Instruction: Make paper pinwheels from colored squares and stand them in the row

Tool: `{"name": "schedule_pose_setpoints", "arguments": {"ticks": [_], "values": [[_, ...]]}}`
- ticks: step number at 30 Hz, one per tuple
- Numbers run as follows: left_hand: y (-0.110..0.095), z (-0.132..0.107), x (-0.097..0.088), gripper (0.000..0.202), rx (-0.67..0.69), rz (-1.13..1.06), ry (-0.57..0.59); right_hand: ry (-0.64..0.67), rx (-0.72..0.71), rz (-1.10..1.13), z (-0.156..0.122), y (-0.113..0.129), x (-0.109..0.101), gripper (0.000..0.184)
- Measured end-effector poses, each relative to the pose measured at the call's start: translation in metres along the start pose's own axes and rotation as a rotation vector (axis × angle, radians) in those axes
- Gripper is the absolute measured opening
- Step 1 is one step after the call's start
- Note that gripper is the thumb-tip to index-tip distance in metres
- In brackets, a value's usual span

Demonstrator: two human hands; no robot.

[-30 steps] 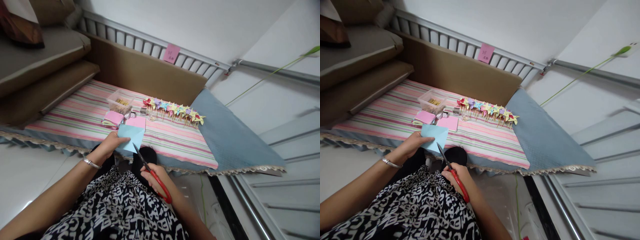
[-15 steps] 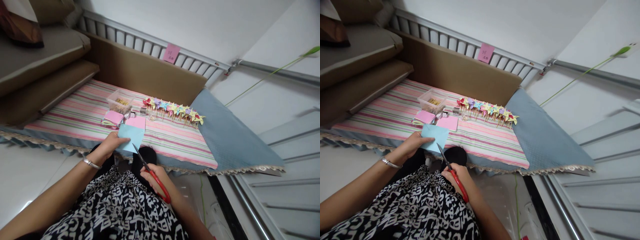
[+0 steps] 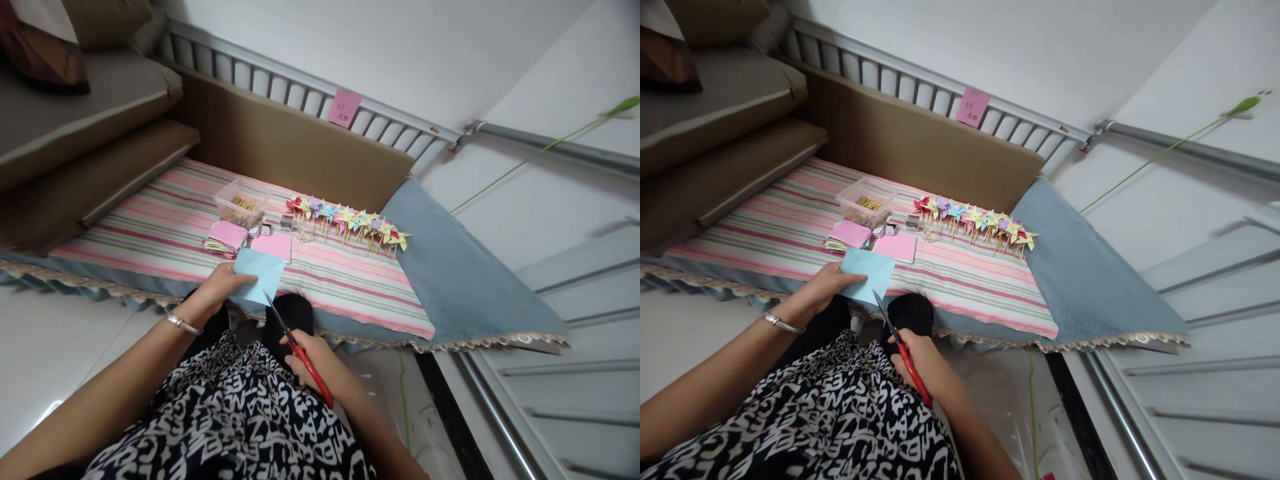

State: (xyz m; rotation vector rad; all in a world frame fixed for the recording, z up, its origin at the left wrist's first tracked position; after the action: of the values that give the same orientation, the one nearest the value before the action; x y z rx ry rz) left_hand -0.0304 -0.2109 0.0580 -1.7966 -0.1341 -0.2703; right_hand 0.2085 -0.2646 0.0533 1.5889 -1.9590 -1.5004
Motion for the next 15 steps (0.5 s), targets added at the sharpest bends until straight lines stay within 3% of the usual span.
{"name": "schedule_pose_setpoints", "arguments": {"ticks": [3,6,10,13,15], "values": [[-0.002,0.003,-0.011,0.037,0.016,-0.008,-0.031,0.092,-0.039,-0.033,-0.007,-0.013,-0.003,0.033],[-0.006,0.003,-0.019,0.038,0.03,0.008,-0.047,0.058,-0.04,-0.073,-0.015,-0.027,-0.017,0.025],[-0.006,0.001,-0.014,0.032,-0.048,0.062,0.062,-0.21,-0.007,-0.012,-0.017,-0.027,-0.043,0.037],[0.001,-0.002,0.002,0.027,-0.129,0.11,0.215,-0.404,-0.089,0.137,-0.007,-0.011,-0.054,0.046],[0.005,-0.004,0.013,0.025,-0.151,0.132,0.315,-0.447,-0.166,0.202,0.004,0.003,-0.056,0.049]]}}
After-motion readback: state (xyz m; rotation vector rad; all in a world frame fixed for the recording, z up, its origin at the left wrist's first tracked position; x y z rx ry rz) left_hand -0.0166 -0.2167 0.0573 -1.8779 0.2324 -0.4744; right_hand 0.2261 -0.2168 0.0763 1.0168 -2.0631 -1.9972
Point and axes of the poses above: each hand's wrist, its own z-axis towards the middle knuckle, its own x-axis out of the palm, y = z × x, the point moved 2 cm from there along z, towards the middle knuckle, and after that the axes turned 15 degrees about y, right-handed, at the moved point
